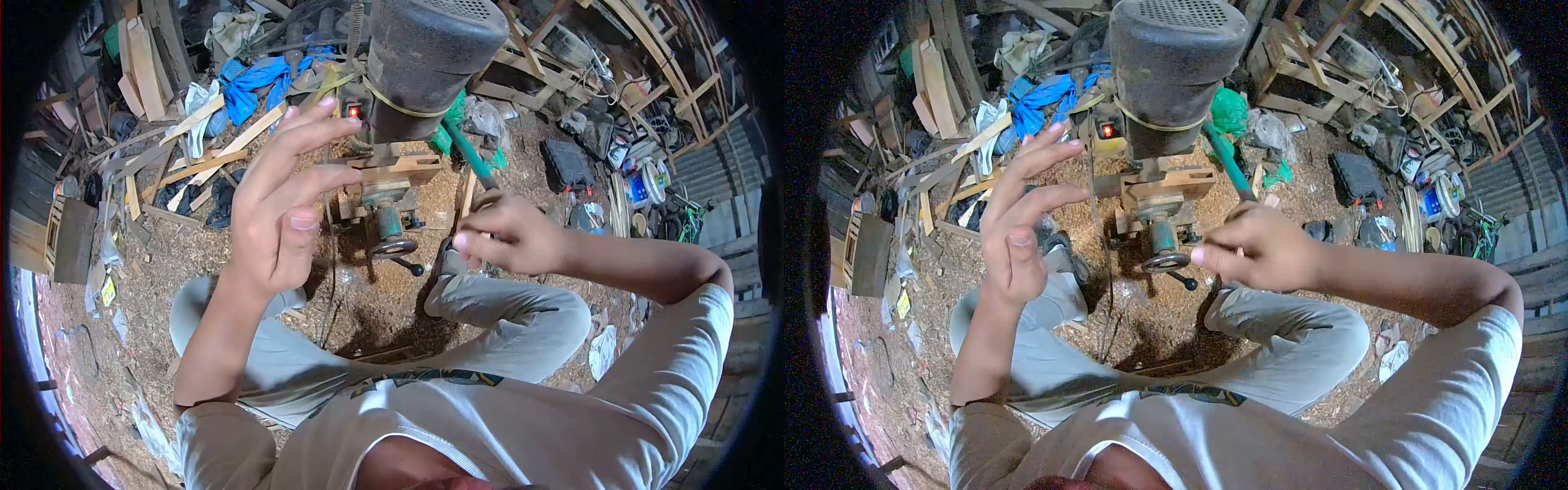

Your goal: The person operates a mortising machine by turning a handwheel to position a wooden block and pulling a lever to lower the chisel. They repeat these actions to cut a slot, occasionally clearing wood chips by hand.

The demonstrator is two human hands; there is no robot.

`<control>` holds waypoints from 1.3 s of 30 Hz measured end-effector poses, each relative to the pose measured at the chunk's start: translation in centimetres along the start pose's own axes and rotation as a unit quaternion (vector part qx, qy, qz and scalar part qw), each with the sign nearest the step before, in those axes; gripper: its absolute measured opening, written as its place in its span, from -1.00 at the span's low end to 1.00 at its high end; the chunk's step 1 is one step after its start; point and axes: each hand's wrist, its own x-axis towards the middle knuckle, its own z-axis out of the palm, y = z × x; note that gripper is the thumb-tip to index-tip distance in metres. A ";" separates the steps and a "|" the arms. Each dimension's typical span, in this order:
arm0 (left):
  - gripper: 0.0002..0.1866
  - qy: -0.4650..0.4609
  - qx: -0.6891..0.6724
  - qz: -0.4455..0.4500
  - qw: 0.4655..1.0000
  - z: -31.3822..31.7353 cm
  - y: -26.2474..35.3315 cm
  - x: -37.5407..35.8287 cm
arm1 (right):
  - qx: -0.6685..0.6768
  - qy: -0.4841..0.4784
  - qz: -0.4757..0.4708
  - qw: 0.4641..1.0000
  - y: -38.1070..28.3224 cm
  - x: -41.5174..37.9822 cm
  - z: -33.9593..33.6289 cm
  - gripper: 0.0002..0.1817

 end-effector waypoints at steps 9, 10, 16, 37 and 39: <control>-0.05 -0.021 -0.026 -0.025 0.999 -1.7 1.3 -1.7 | -0.280 0.037 -0.167 0.945 15.7 -0.5 16.5 -0.62; -0.04 -0.020 -0.023 -0.025 0.999 -1.8 1.2 -1.9 | -0.303 0.050 -0.159 0.938 17.1 0.2 17.9 -0.56; 0.00 -0.034 -0.019 -0.072 0.997 -1.3 0.6 -1.7 | -0.338 0.067 -0.176 0.922 20.3 0.8 20.0 -0.46; -0.26 0.027 -0.037 0.108 0.993 5.6 2.9 2.9 | -0.036 0.075 -0.114 0.990 6.2 -3.3 6.6 -0.55; -0.19 0.028 -0.037 0.106 0.993 6.0 3.8 3.6 | 0.116 0.074 -0.103 0.985 4.2 -2.9 3.3 -0.42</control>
